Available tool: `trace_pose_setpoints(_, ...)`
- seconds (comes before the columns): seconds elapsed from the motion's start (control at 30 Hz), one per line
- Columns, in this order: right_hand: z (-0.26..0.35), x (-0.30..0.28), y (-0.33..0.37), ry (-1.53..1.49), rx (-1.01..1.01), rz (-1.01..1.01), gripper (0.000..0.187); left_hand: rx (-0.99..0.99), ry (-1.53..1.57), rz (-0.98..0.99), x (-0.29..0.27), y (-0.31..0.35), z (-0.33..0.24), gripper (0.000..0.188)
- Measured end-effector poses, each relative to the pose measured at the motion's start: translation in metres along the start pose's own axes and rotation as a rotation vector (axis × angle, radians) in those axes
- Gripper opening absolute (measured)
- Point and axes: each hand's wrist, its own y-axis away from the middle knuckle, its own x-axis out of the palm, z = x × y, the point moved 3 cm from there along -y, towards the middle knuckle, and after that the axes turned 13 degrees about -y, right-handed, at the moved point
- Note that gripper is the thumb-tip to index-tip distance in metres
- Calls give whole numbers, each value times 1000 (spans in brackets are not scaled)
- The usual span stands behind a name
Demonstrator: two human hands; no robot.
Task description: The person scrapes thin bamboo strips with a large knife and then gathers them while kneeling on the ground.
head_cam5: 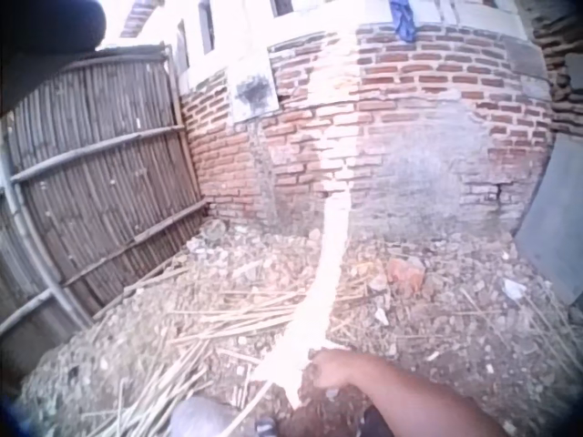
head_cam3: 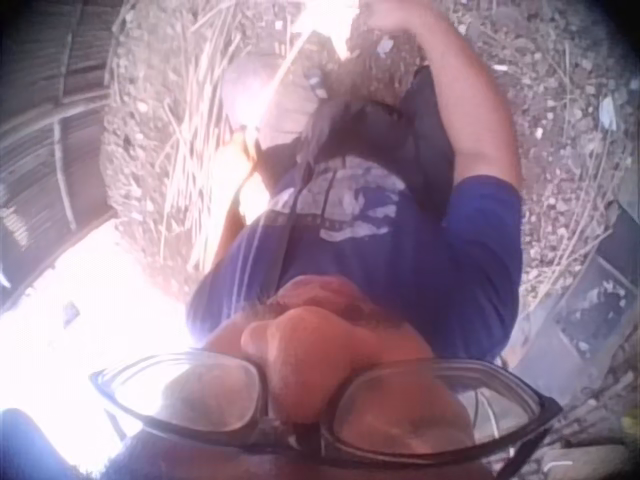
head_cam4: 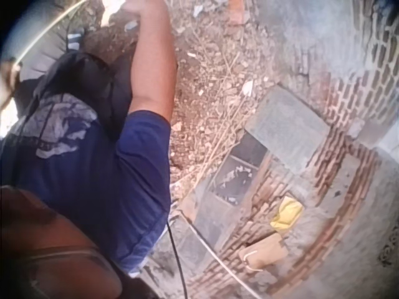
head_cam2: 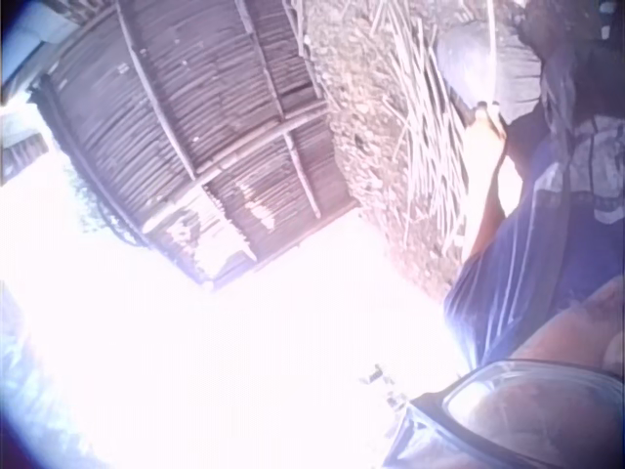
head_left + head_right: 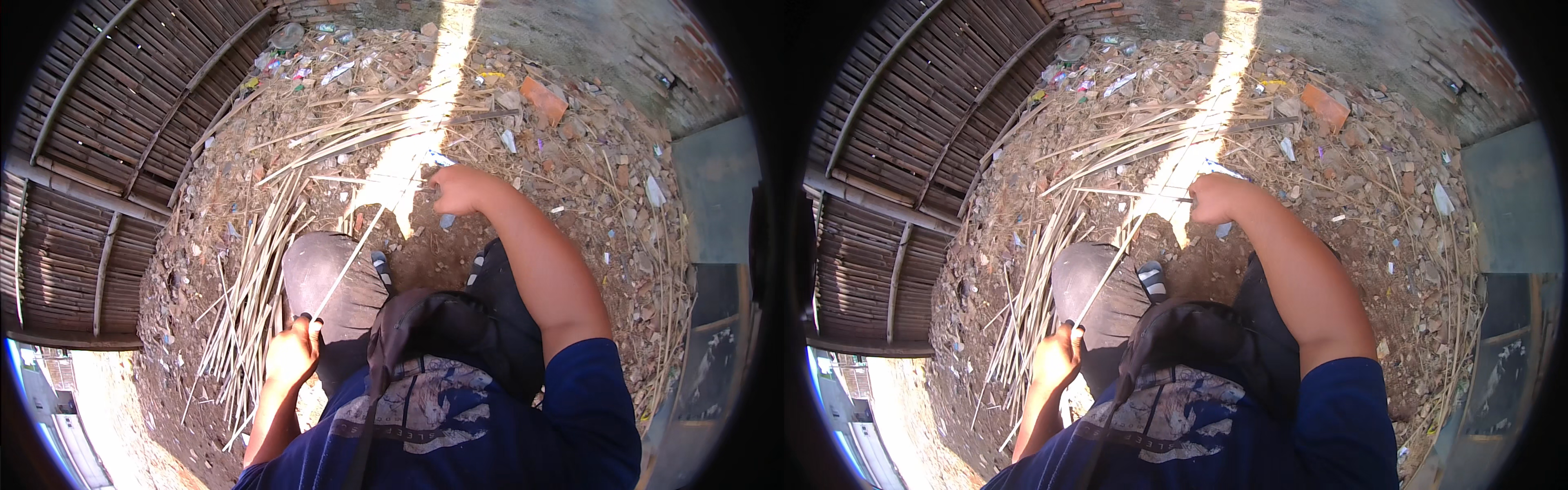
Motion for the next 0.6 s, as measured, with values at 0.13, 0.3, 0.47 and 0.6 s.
trace_pose_setpoints(0.13, 25, 11, 16, 74, -75, 76, 57, -15, 28, 38, 5, 3, 3, 34)
trace_pose_setpoints(0.3, -5, -10, 8, -24, -16, -42, 47, 48, 176, 4, -3, 0, 5, 37)
trace_pose_setpoints(0.47, 3, -19, 17, -19, -47, -170, 45, 64, 139, -56, -2, 3, 13, 36)
trace_pose_setpoints(0.6, 17, -19, 27, -28, -124, -172, 44, 7, -11, -155, -6, 4, 12, 40)
